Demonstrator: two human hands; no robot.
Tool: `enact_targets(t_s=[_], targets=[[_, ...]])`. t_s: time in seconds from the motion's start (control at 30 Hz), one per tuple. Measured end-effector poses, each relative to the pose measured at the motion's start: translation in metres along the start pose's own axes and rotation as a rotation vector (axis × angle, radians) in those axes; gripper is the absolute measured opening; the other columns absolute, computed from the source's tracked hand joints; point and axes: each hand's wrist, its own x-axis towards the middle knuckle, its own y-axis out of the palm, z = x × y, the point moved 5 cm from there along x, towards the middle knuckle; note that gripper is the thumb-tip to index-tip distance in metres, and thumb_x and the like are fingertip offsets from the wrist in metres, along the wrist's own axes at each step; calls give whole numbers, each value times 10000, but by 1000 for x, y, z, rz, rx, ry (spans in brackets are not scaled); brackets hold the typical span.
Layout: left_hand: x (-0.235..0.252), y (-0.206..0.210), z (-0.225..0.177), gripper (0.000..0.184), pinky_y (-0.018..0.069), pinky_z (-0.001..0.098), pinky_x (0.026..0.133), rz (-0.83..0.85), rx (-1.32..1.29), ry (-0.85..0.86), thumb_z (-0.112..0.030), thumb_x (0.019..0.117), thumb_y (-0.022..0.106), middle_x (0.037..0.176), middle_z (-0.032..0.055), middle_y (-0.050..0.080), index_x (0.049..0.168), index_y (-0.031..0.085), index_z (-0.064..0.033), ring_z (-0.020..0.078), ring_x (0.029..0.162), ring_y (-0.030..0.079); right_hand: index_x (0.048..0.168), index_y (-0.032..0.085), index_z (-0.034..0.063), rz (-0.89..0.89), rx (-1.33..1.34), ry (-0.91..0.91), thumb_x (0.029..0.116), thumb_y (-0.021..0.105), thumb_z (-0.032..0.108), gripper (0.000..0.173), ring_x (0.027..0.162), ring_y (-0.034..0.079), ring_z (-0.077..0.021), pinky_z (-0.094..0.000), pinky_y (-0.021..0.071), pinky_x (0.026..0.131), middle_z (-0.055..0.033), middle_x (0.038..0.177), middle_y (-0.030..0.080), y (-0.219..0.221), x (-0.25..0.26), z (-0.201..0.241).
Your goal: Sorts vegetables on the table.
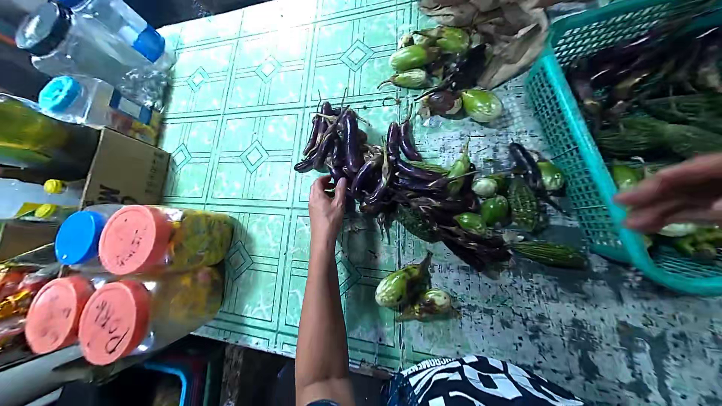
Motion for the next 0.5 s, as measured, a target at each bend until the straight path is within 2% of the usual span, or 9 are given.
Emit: enact_targets(t_s=[0.1,0.17,0.2,0.27,0.33,0.43,0.47,0.5], targets=[[9,3,2,417,530,502,884,-18,-66,-34,-336,1017,637,1170,210,654,1255,629,6,300,981,659,1283,672,209,119,-17,34,1029,580,328,295,1017,719,-115,-311,610,899,55,1167,739,46,-9,-9],[4,-4,9,349,550,429,857,-57,-212,-65,-275,996,675,1102,154,689,1219,654,-8,215,933,671,1264,687,212,100,33,54,1024,598,353,293,1008,722,-114,-300,615,892,43,1145,744,71,-12,-19],[-2,-10,13,310,562,369,809,-89,-315,-73,-226,996,670,1049,120,695,1208,650,-2,161,879,670,1260,691,210,97,70,61,1023,602,361,295,1002,724,-115,-294,616,887,37,1143,743,81,-13,-25],[-20,-23,22,237,577,303,759,-131,-542,-78,-130,1008,618,976,63,680,1194,630,16,103,824,663,1256,692,193,112,136,84,1024,603,356,297,999,722,-121,-290,615,884,27,1143,740,100,-13,-33],[-42,-33,26,230,588,305,807,-92,-681,-72,-87,1023,532,976,45,689,1209,601,29,102,861,680,1246,691,165,163,177,116,1029,597,339,294,997,721,-118,-291,614,883,21,1131,740,120,-11,-41],[-73,-36,23,281,606,317,833,44,-910,-140,-72,1060,371,1013,75,730,1227,569,37,144,893,720,1225,688,98,261,137,141,1029,578,277,287,1001,709,-79,-265,603,881,7,1119,736,151,2,-44],[-83,-35,21,298,613,311,829,96,-997,-166,-87,1068,337,1026,85,739,1227,559,32,154,898,731,1223,685,75,285,109,135,1029,570,261,293,1007,701,-65,-253,597,882,-3,1125,729,161,8,-42],[-92,-31,19,300,618,311,834,152,-1092,-185,-110,1065,356,1042,95,747,1236,558,29,164,911,741,1230,679,58,304,71,126,1035,559,257,304,1012,692,-57,-241,588,883,-19,1141,720,171,15,-39]])
